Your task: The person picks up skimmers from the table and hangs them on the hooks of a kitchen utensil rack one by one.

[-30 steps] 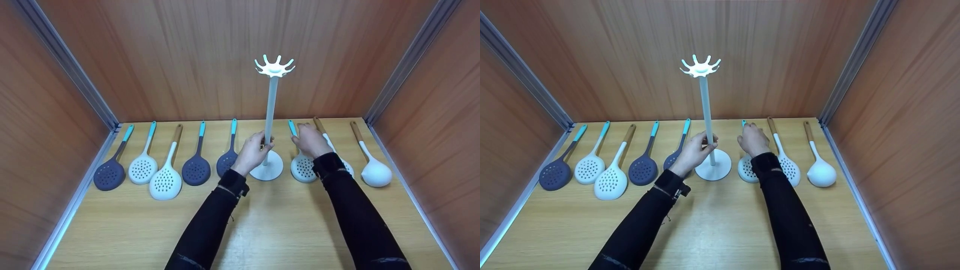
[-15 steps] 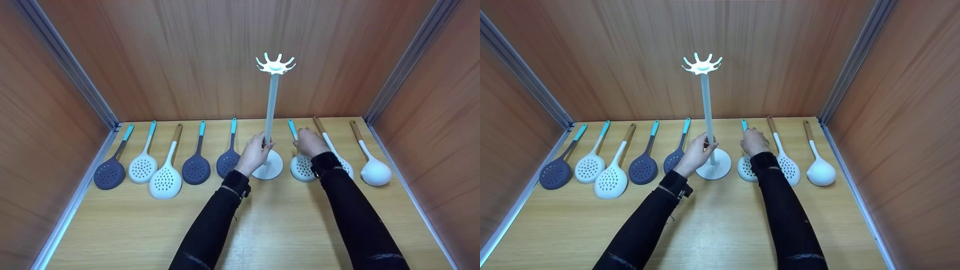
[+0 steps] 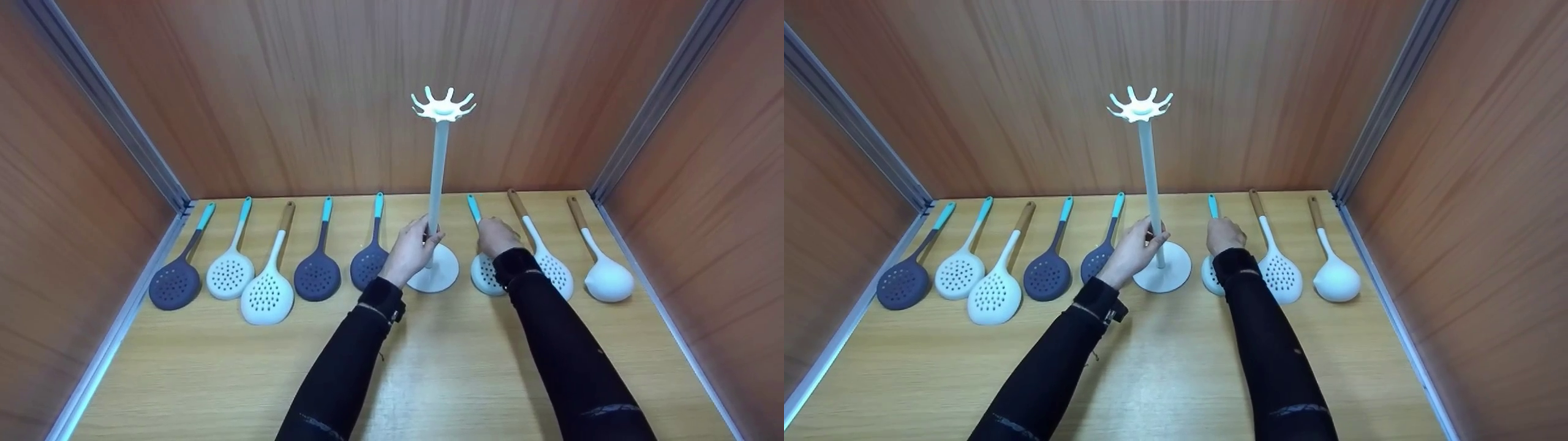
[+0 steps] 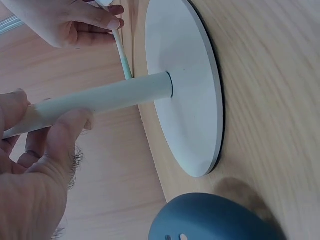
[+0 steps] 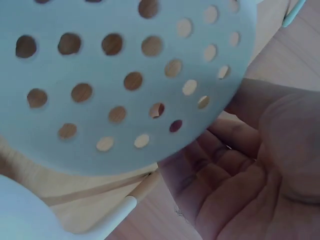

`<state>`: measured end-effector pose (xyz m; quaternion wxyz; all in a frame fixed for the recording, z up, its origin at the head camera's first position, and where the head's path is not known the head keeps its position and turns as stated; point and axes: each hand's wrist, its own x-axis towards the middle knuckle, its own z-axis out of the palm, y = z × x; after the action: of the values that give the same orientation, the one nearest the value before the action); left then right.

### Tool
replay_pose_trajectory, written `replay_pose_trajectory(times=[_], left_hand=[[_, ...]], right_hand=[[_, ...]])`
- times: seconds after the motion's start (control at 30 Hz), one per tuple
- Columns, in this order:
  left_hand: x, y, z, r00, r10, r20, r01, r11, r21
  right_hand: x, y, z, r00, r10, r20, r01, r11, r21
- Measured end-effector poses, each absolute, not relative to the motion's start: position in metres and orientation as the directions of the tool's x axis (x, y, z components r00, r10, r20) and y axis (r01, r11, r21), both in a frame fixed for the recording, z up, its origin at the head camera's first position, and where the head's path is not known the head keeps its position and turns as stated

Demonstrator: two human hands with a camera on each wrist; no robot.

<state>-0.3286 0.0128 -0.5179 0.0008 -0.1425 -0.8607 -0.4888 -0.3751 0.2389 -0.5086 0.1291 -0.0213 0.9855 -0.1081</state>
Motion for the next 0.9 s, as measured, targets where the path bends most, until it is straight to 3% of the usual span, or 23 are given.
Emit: replay_pose_trajectory(times=[0.37, 0.9], left_hand=[[-0.329, 0.014, -0.518, -0.961, 0.239, 0.142, 0.245, 0.489, 0.837], [-0.328, 0.013, -0.517, -0.959, 0.251, 0.13, 0.242, 0.491, 0.837]], right_hand=[[-0.375, 0.24, -0.515, -0.987, -0.015, -0.159, 0.026, 0.967, -0.255], [-0.369, 0.242, -0.504, -0.978, 0.013, -0.21, 0.082, 0.943, -0.324]])
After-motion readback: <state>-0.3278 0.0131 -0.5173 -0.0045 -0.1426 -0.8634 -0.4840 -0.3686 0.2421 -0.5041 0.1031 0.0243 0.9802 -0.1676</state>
